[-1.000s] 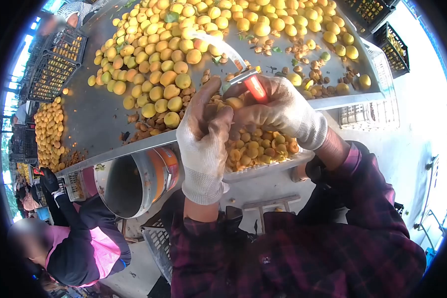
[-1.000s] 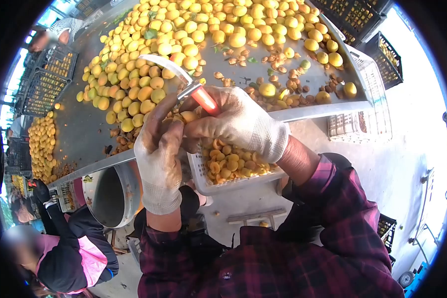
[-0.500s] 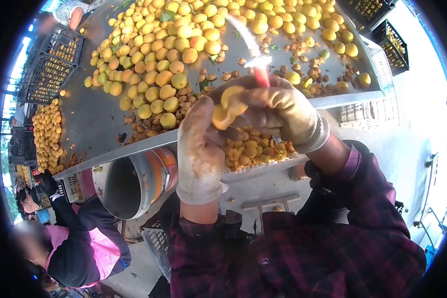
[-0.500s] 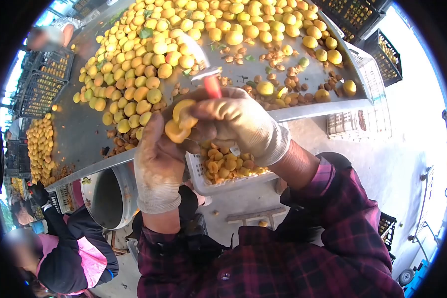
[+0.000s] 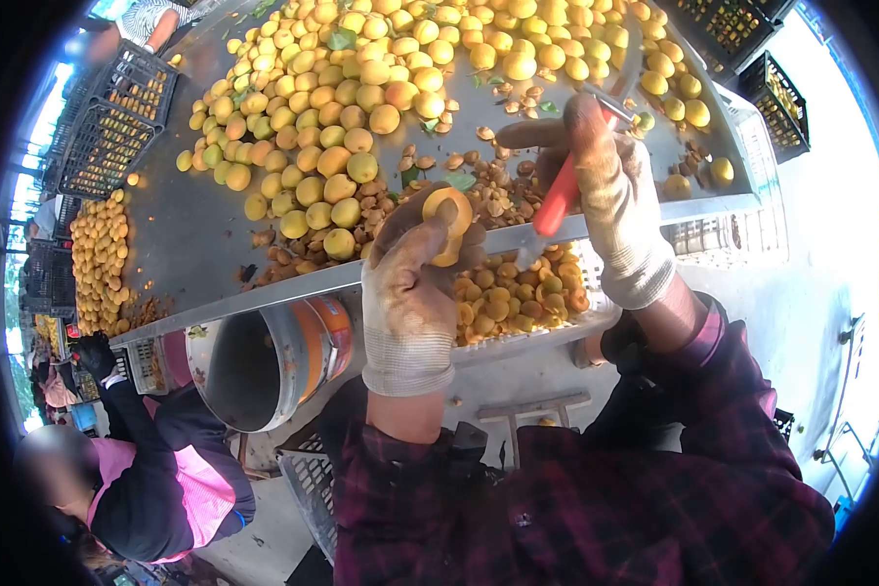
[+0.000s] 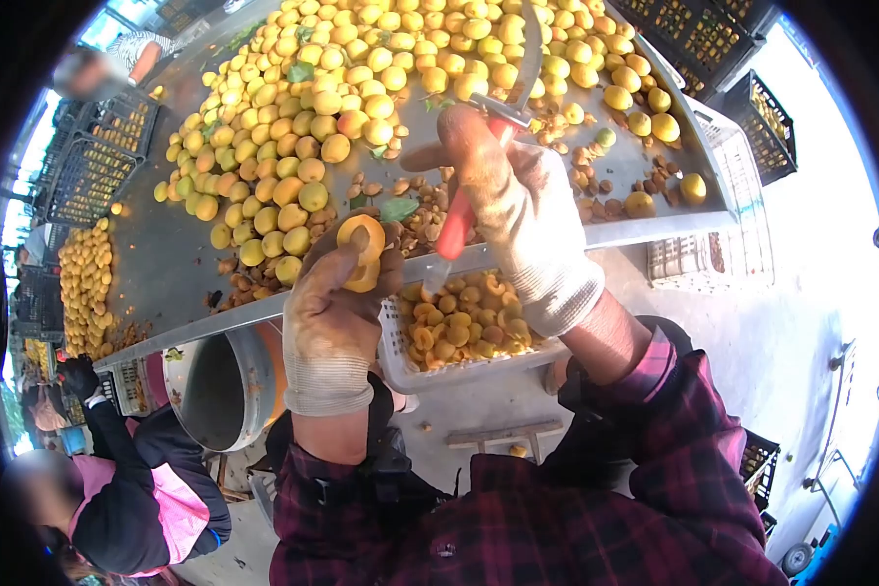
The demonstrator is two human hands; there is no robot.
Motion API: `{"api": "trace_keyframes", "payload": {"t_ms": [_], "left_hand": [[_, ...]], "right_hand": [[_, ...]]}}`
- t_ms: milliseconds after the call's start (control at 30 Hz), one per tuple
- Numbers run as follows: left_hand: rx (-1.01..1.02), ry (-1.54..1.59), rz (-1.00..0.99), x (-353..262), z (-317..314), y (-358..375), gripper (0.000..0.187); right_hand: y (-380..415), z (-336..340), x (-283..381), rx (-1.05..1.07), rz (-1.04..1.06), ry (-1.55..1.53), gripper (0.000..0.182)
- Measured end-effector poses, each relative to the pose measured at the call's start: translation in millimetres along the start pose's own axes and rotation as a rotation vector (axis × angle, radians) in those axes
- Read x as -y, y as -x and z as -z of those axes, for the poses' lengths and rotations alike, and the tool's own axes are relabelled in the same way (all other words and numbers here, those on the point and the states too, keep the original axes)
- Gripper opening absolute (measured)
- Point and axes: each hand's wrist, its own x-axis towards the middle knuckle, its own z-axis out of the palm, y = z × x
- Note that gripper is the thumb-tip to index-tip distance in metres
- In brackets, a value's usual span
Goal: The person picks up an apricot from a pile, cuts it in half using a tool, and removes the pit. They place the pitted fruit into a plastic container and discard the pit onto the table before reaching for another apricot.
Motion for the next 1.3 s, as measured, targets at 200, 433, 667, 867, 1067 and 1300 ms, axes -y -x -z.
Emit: {"api": "trace_keyframes", "payload": {"t_ms": [200,433,667,867,1067,1300], "left_hand": [[-0.045,0.055,0.009,-2,-6,1,0.038],[-0.004,0.122,-0.067,2,-9,-3,0.037],[0.009,0.17,-0.091,3,-12,-1,0.031],[-0.068,0.204,-0.135,4,-12,-1,0.024],[-0.123,0.169,-0.162,16,-4,-6,0.021],[-0.213,0.113,-0.163,18,1,-9,0.021]], "right_hand": [[7,-9,5,-0.166,0.063,-0.087,0.065],[11,-17,5,-0.192,-0.028,-0.097,0.056],[18,-19,16,-0.105,-0.097,-0.226,0.025],[19,-29,2,-0.091,-0.078,-0.246,0.026],[13,-33,-7,-0.073,-0.137,-0.293,0.026],[-1,-27,-16,-0.067,-0.375,-0.357,0.033]]}}
